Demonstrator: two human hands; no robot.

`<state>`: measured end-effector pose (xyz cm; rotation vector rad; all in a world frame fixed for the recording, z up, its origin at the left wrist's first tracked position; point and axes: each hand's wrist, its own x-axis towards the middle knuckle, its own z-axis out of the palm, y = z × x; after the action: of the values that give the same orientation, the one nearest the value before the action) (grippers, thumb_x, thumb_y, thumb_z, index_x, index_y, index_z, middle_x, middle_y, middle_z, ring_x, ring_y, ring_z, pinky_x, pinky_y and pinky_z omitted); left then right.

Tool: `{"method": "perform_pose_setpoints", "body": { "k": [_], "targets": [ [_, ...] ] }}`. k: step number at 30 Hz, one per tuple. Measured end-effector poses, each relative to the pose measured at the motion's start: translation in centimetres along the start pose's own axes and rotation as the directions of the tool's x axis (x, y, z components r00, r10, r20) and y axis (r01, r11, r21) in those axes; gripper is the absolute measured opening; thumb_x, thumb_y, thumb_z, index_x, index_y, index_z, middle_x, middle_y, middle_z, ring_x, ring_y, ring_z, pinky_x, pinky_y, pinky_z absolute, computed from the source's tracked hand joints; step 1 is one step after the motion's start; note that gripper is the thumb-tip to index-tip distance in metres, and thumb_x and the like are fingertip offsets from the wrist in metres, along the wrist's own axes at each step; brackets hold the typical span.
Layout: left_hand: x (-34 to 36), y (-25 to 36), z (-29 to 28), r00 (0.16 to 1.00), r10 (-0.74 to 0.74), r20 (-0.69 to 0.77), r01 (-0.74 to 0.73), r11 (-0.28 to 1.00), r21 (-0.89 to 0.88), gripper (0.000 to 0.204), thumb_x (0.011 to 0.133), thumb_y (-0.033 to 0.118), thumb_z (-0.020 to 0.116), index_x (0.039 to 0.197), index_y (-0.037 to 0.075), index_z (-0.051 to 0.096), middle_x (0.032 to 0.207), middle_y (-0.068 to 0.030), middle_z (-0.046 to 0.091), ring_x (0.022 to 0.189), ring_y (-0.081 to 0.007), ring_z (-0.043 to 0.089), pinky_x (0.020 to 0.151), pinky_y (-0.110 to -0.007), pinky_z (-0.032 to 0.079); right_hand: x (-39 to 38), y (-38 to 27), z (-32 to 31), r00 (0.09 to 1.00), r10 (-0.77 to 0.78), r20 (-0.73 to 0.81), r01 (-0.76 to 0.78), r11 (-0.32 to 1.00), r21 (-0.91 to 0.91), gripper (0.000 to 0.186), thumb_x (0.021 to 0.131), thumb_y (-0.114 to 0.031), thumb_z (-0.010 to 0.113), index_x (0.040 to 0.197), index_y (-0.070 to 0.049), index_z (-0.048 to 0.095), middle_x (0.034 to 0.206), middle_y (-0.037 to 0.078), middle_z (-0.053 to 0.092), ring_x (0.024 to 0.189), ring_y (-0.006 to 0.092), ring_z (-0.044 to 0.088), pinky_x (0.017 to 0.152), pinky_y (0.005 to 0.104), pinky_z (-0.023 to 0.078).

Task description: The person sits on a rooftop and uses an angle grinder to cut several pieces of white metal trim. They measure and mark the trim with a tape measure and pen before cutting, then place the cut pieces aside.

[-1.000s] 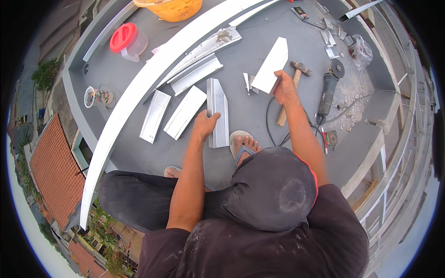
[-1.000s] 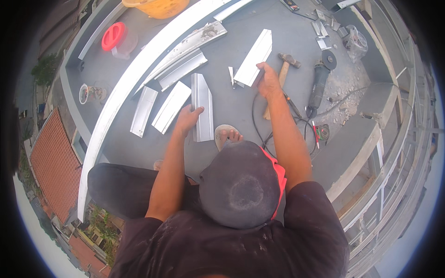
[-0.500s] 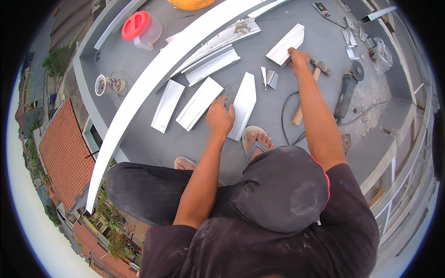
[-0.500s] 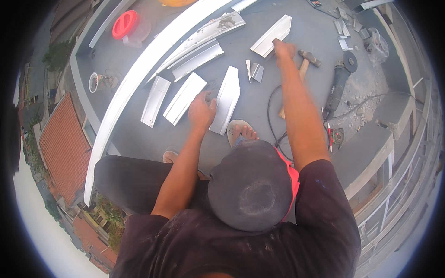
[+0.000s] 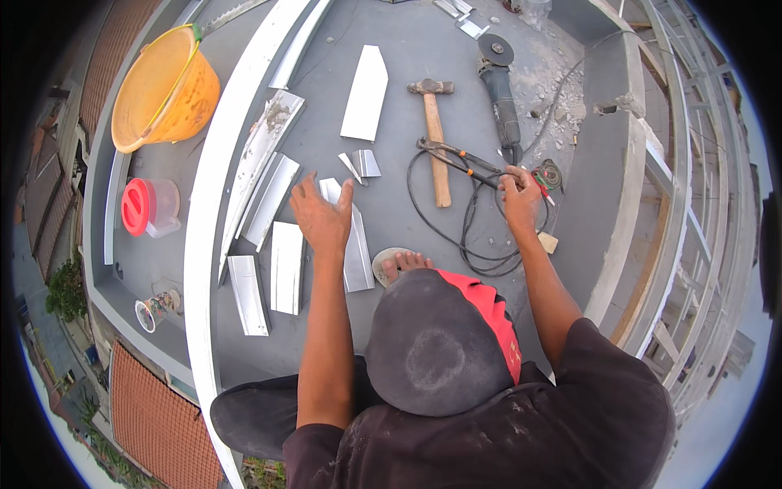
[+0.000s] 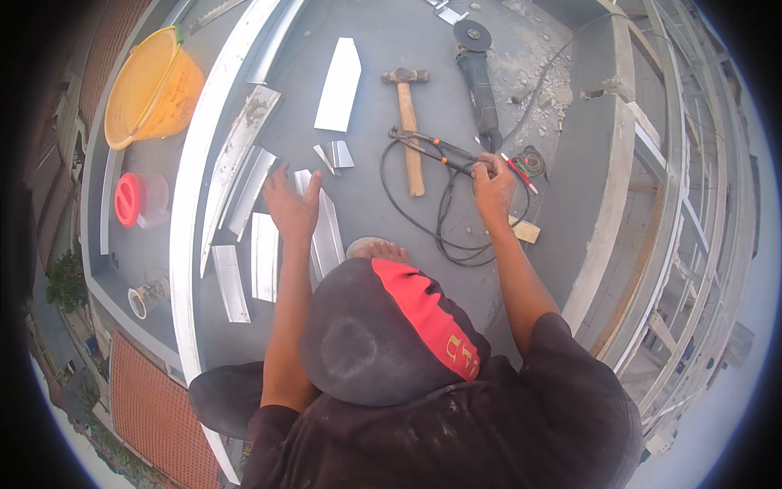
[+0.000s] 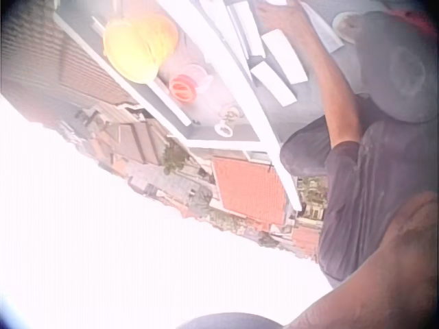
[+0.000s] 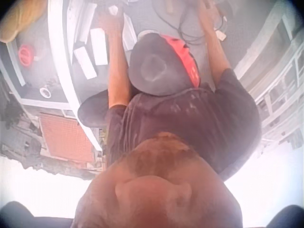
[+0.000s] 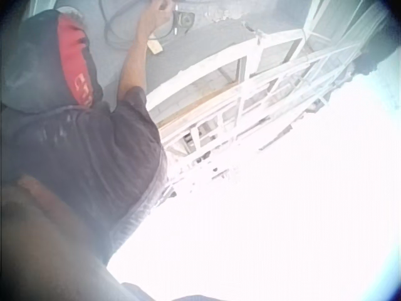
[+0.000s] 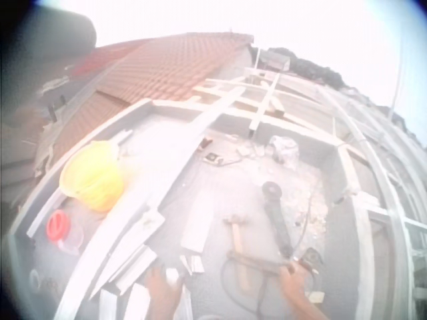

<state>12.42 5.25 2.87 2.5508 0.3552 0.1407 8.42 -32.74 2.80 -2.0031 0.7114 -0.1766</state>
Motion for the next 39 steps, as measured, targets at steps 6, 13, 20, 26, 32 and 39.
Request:
{"method": "perform_pose_setpoints", "body": {
  "k": [6, 13, 20, 26, 32, 39],
  "targets": [
    [8.6, 6.7, 7.1, 0.989, 0.091, 0.119, -0.110, 0.980, 0.168, 0.106, 0.085, 0.070, 0.084, 0.153, -0.004, 0.052, 0.143, -0.0283, 0.060, 0.135, -0.0473, 0.056, 0.109, -0.058, 0.051, -5.9, 2.8, -7.5, 1.000, 0.022, -0.002, -0.023, 0.993, -0.118, 0.027, 0.101, -0.009, 0.068, 0.124, 0.002, 0.076, 0.094, 0.014, 0.080, 0.086, 0.0196, 0.078, 0.079, 0.0349, 0.060],
    [12.7, 7.0, 10.2, 0.943, 0.141, 0.301, -0.241, 0.914, 0.325, 0.106, 0.081, 0.043, 0.096, 0.162, 0.001, 0.041, 0.146, -0.0230, 0.060, 0.136, -0.0440, 0.058, 0.108, -0.058, 0.053, -6.9, 5.8, -14.0, 0.995, -0.015, -0.103, -0.020, 0.943, -0.332, 0.027, 0.099, -0.012, 0.072, 0.124, -0.002, 0.077, 0.109, 0.019, 0.081, 0.098, 0.0294, 0.080, 0.088, 0.0411, 0.062],
    [13.7, 0.9, 5.8, 0.888, 0.314, 0.336, -0.401, 0.886, 0.231, 0.098, 0.085, 0.021, 0.092, 0.164, 0.000, 0.039, 0.159, -0.0276, 0.054, 0.144, -0.0484, 0.053, 0.123, -0.054, 0.044, 5.8, 5.0, -13.1, 0.916, -0.354, 0.186, 0.380, 0.624, -0.683, 0.064, 0.087, -0.008, 0.079, 0.148, -0.013, 0.062, 0.152, 0.019, 0.056, 0.136, 0.0430, 0.061, 0.113, 0.0528, 0.053],
    [6.3, 7.4, 1.5, 0.928, 0.373, 0.016, -0.370, 0.923, -0.103, 0.066, 0.092, 0.018, 0.087, 0.149, 0.000, 0.058, 0.145, -0.0230, 0.062, 0.137, -0.0413, 0.057, 0.118, -0.050, 0.046, 13.8, 6.7, -14.4, 0.915, -0.013, 0.404, 0.338, 0.574, -0.746, 0.075, 0.080, -0.015, 0.086, 0.151, -0.017, 0.061, 0.149, 0.022, 0.055, 0.134, 0.0451, 0.061, 0.115, 0.0528, 0.053],
    [-1.3, 14.8, 0.0, 0.860, 0.462, 0.217, -0.207, 0.704, -0.679, 0.063, 0.101, 0.042, 0.081, 0.147, 0.003, 0.063, 0.144, -0.0185, 0.067, 0.135, -0.0357, 0.063, 0.106, -0.048, 0.055, 5.1, -9.6, -7.1, 0.919, 0.111, 0.379, -0.192, 0.964, 0.184, 0.061, 0.098, -0.027, 0.078, 0.145, 0.006, 0.057, 0.131, 0.021, 0.068, 0.113, 0.0275, 0.075, 0.088, 0.0412, 0.068],
    [1.1, 11.1, -1.7, 0.932, 0.008, 0.364, 0.284, 0.610, -0.740, 0.065, 0.111, 0.055, 0.064, 0.139, -0.004, 0.070, 0.112, -0.0145, 0.077, 0.101, -0.0202, 0.072, 0.091, -0.038, 0.058, -3.4, -15.7, 10.4, 0.676, -0.006, 0.737, -0.429, 0.810, 0.401, 0.056, 0.107, -0.041, 0.074, 0.142, 0.001, 0.062, 0.124, 0.016, 0.073, 0.107, 0.0224, 0.076, 0.080, 0.0370, 0.066]
  ]
}}
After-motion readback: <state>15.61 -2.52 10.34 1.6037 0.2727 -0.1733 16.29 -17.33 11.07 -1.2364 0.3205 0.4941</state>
